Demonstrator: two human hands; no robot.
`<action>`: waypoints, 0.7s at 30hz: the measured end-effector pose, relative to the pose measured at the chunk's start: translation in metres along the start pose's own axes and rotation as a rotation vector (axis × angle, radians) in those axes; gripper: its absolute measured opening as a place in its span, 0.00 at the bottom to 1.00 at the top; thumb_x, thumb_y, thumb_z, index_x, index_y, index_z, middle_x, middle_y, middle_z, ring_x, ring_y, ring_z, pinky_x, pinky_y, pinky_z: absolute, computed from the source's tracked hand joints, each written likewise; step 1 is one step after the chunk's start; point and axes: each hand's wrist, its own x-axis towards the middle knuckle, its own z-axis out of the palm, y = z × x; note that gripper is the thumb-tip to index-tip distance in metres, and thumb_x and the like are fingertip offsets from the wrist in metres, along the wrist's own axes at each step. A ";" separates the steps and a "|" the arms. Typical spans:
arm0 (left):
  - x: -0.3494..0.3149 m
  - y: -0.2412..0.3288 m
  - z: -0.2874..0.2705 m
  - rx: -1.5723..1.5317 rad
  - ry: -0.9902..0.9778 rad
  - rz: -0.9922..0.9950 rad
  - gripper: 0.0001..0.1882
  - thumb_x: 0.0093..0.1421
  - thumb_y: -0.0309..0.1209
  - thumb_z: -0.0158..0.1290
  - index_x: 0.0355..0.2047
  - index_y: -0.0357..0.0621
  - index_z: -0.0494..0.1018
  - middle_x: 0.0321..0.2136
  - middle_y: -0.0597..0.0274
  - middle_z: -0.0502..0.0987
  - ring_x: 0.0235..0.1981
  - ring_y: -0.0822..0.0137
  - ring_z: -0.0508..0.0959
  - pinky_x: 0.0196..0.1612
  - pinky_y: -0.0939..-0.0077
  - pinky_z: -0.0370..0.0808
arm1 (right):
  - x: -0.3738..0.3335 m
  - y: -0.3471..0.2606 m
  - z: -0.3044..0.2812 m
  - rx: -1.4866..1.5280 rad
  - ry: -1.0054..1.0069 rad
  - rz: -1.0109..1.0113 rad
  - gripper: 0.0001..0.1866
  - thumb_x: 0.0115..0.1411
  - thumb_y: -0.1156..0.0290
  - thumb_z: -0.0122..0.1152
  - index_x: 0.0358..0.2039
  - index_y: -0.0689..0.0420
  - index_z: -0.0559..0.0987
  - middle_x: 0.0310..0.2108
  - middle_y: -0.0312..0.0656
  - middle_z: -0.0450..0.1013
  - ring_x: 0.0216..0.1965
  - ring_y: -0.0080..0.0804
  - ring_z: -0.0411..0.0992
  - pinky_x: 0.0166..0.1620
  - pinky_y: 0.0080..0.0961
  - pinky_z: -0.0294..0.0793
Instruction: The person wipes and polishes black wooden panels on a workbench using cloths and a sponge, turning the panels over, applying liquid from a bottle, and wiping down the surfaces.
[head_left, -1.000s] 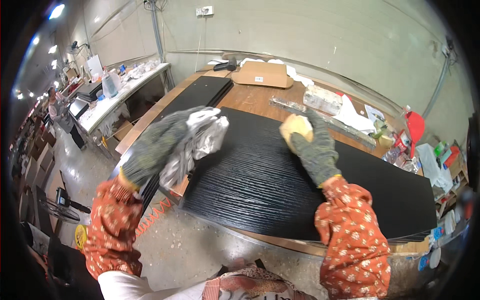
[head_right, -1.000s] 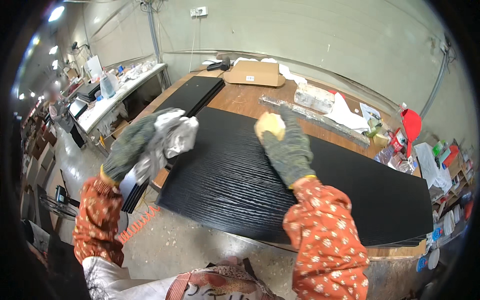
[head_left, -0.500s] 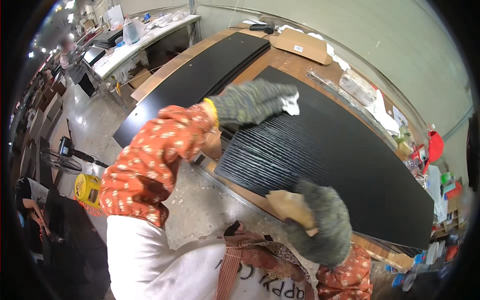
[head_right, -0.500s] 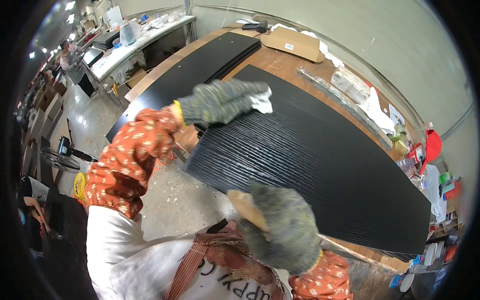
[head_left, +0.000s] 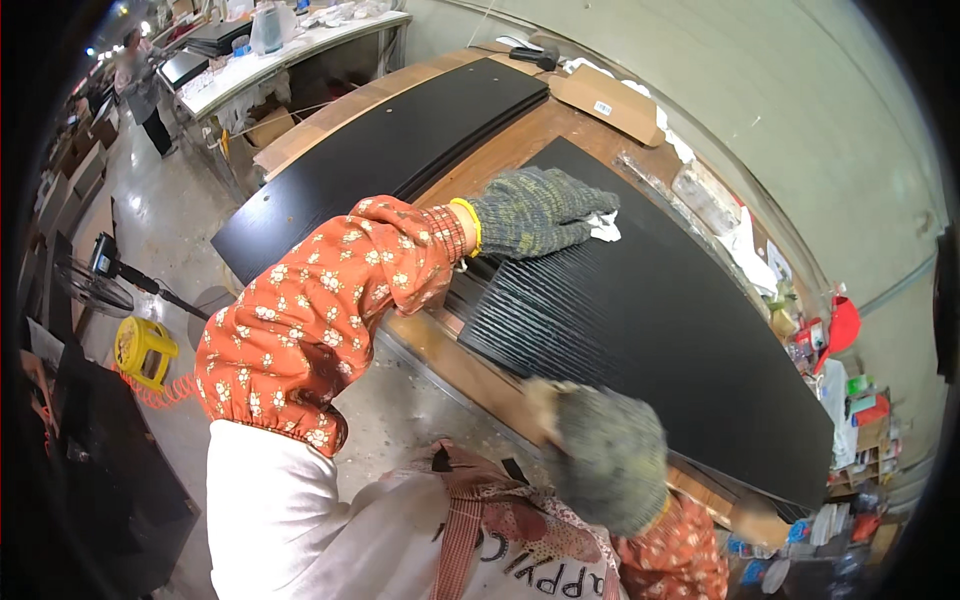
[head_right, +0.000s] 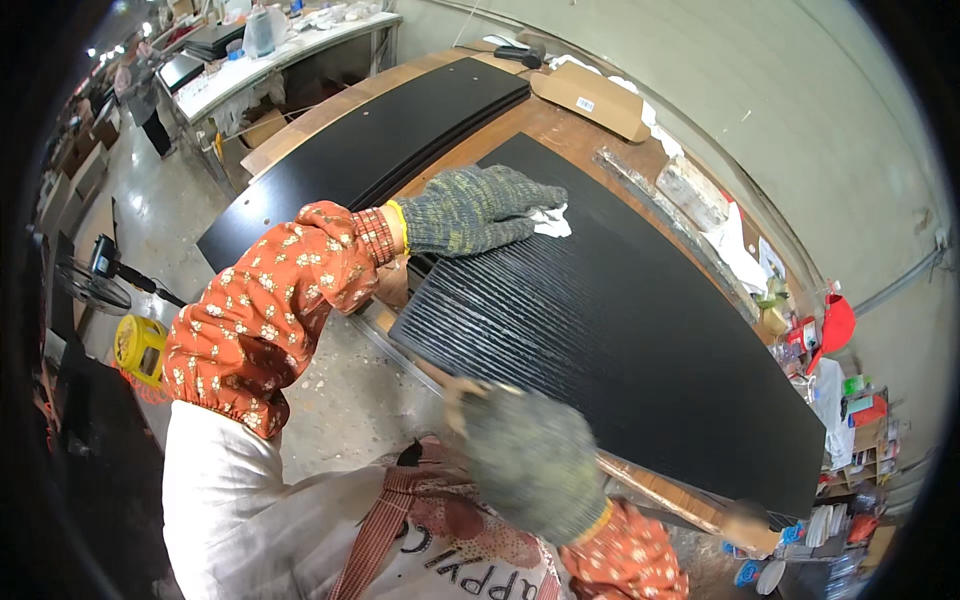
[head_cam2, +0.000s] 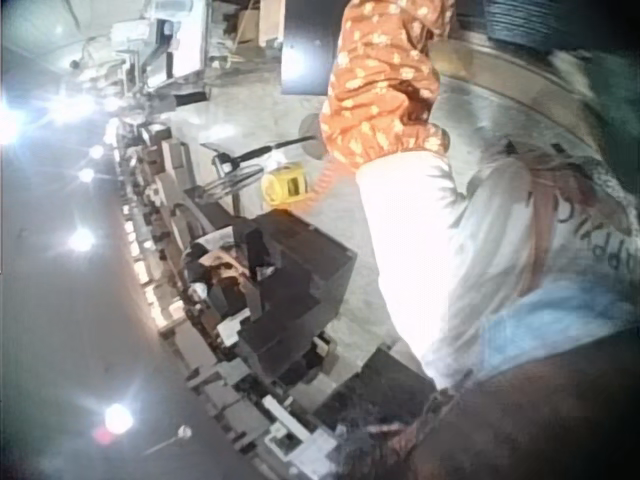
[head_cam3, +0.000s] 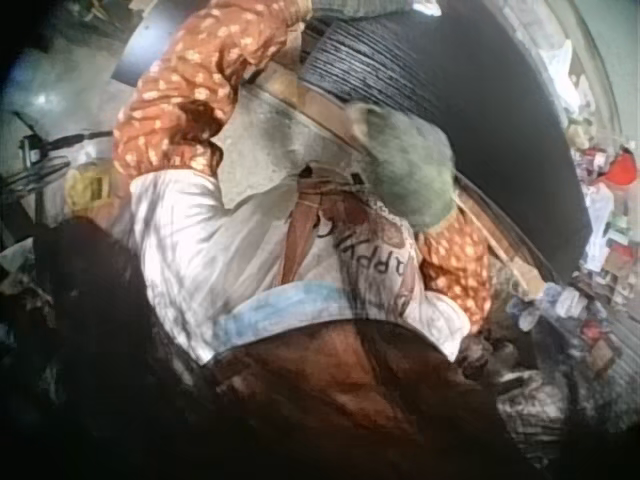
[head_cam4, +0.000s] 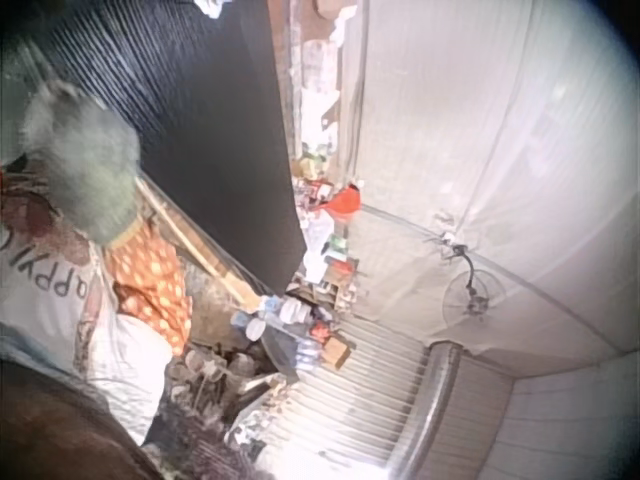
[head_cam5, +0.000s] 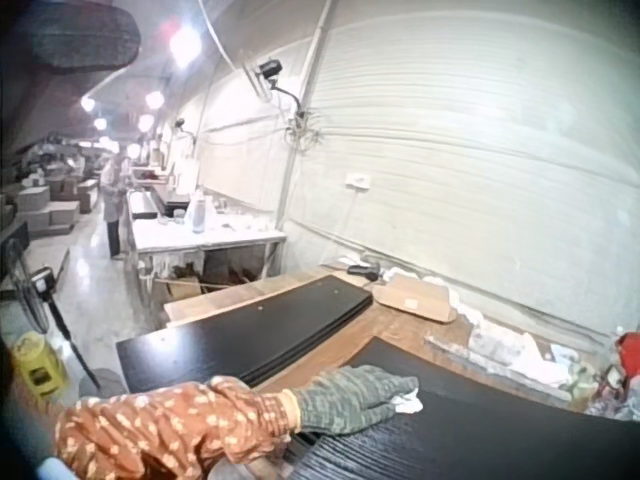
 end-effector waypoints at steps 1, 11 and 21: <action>0.003 -0.002 0.000 -0.006 0.005 0.009 0.25 0.66 0.45 0.46 0.62 0.56 0.66 0.55 0.56 0.74 0.56 0.54 0.71 0.60 0.59 0.67 | -0.002 0.002 -0.006 -0.011 -0.003 0.005 0.23 0.57 0.70 0.57 0.54 0.58 0.72 0.36 0.39 0.73 0.33 0.30 0.74 0.31 0.27 0.74; 0.024 0.009 0.003 -0.073 0.070 0.178 0.24 0.63 0.34 0.50 0.60 0.53 0.68 0.56 0.59 0.73 0.57 0.56 0.71 0.61 0.64 0.67 | -0.035 0.012 0.012 -0.376 0.424 0.123 0.24 0.58 0.69 0.59 0.55 0.59 0.72 0.43 0.46 0.75 0.39 0.43 0.75 0.44 0.39 0.76; 0.023 0.047 -0.013 0.341 0.062 0.293 0.24 0.60 0.28 0.53 0.58 0.50 0.69 0.53 0.58 0.75 0.49 0.54 0.76 0.50 0.63 0.74 | -0.249 0.049 -0.095 -0.038 0.817 1.107 0.25 0.63 0.70 0.59 0.59 0.63 0.68 0.43 0.49 0.77 0.42 0.36 0.77 0.44 0.29 0.78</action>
